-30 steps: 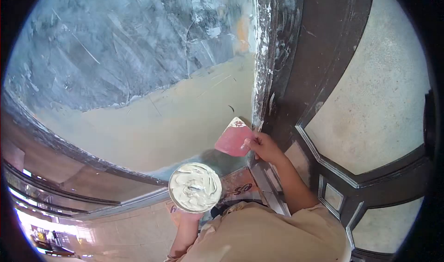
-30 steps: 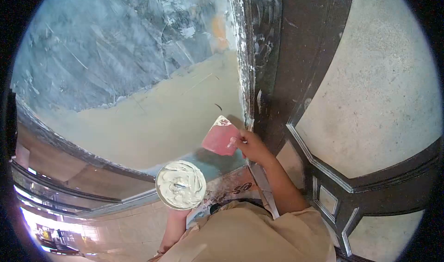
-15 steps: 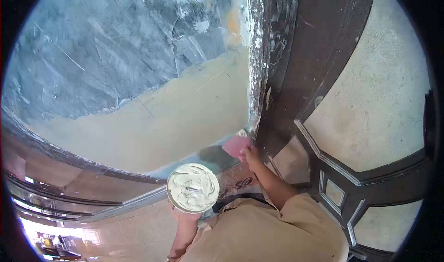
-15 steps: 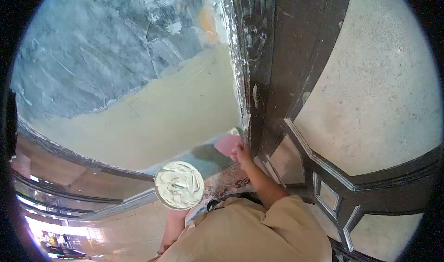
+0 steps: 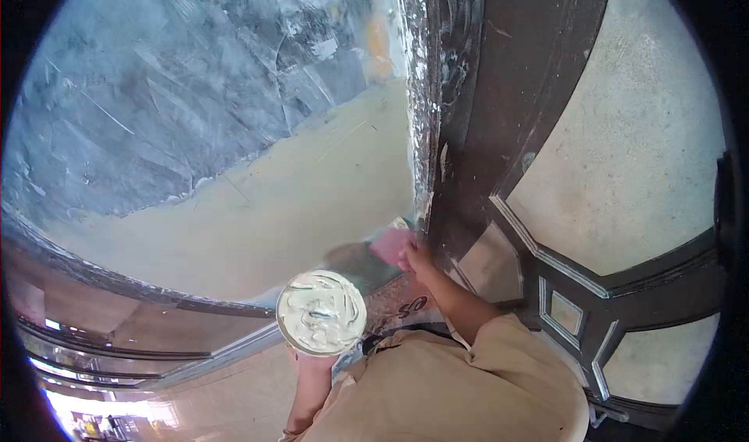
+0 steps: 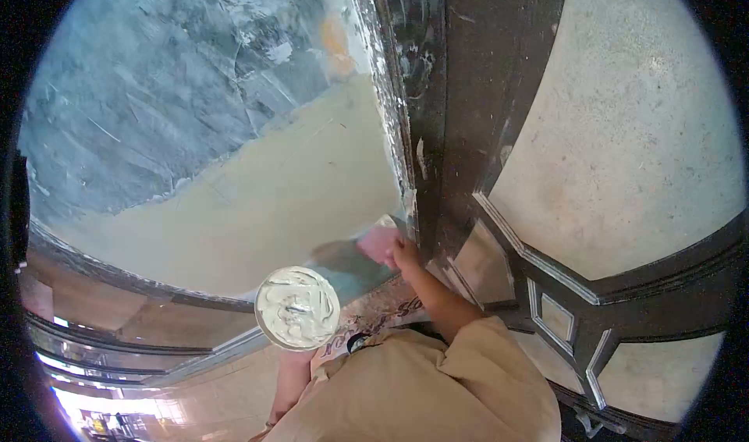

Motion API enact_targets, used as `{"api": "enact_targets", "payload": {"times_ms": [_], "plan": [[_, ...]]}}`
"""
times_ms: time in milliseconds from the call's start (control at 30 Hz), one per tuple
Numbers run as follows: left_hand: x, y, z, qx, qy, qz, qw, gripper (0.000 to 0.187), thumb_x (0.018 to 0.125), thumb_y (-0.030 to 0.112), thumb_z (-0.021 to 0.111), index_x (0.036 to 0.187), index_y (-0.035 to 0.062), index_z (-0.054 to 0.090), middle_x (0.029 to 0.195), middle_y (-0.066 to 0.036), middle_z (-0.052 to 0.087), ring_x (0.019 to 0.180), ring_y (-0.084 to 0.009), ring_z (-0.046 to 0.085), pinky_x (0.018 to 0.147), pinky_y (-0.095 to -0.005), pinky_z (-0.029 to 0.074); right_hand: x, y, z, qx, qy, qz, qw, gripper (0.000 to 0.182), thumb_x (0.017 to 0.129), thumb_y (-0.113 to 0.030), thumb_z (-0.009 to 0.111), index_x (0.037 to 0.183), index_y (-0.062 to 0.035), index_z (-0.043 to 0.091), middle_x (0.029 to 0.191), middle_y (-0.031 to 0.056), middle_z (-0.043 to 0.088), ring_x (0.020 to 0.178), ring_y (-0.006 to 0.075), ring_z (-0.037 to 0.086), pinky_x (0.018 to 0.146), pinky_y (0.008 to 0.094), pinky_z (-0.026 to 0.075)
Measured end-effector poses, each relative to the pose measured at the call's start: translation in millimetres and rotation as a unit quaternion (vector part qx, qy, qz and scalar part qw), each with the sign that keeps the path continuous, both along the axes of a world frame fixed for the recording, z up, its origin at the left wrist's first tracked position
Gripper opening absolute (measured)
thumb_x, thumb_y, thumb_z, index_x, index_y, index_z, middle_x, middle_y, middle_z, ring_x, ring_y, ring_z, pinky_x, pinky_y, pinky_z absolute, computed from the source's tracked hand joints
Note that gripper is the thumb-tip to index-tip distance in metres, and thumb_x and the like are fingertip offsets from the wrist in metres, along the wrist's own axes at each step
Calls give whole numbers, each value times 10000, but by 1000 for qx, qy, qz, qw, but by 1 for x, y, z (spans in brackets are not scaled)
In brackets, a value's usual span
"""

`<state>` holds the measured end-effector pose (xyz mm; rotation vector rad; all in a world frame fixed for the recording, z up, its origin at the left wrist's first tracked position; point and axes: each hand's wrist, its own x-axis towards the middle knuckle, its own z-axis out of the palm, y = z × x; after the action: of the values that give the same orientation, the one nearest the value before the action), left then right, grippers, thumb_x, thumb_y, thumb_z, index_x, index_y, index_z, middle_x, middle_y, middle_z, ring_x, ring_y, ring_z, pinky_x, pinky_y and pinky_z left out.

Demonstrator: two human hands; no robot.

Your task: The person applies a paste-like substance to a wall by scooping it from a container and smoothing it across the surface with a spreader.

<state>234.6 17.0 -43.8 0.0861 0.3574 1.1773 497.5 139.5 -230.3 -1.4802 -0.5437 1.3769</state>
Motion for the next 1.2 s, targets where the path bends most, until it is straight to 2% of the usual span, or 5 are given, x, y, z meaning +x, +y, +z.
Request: {"api": "enact_targets", "payload": {"times_ms": [400, 633, 833, 967, 1200], "plan": [[-8, 11, 7, 4, 7, -9, 1000, 694, 895, 587, 360, 1415, 128, 366, 1450, -115, 380, 1319, -349, 370, 1098, -535, 277, -21, 33, 225, 280, -83, 51, 955, 281, 931, -216, 581, 1088, 7, 513, 802, 62, 603, 587, 117, 602, 495, 241, 490], [-23, 4, -8, 76, 73, -13, 994, 663, 922, 557, 340, 1423, 122, 335, 1457, -114, 363, 1318, -335, 373, 1099, -525, 283, -5, -9, -5, -10, 4, 9, 1000, 300, 922, -339, 588, 1050, -69, 561, 808, 45, 608, 564, 130, 603, 456, 248, 494], [-7, 14, 28, -24, -133, -37, 990, 642, 922, 525, 382, 1408, 106, 357, 1447, -119, 379, 1315, -333, 378, 1102, -515, 285, -25, 6, 129, 199, 23, 0, 980, 334, 931, -304, 575, 1077, -6, 536, 798, 62, 607, 563, 130, 581, 478, 268, 500], [-9, 15, 15, 106, 9, -49, 993, 636, 922, 518, 387, 1406, 106, 362, 1437, -122, 393, 1309, -333, 386, 1095, -513, 296, -24, 37, 171, 251, 0, -10, 968, 310, 938, -327, 557, 1050, -37, 544, 790, 37, 598, 529, 130, 573, 476, 247, 507], [-16, 8, 0, 56, 92, -24, 994, 635, 924, 522, 382, 1411, 115, 354, 1444, -119, 382, 1307, -335, 385, 1096, -518, 288, -2, -30, -37, -21, 55, -33, 998, 333, 906, -333, 618, 1033, -31, 557, 681, 56, 570, 499, 161, 576, 426, 306, 489]]}}
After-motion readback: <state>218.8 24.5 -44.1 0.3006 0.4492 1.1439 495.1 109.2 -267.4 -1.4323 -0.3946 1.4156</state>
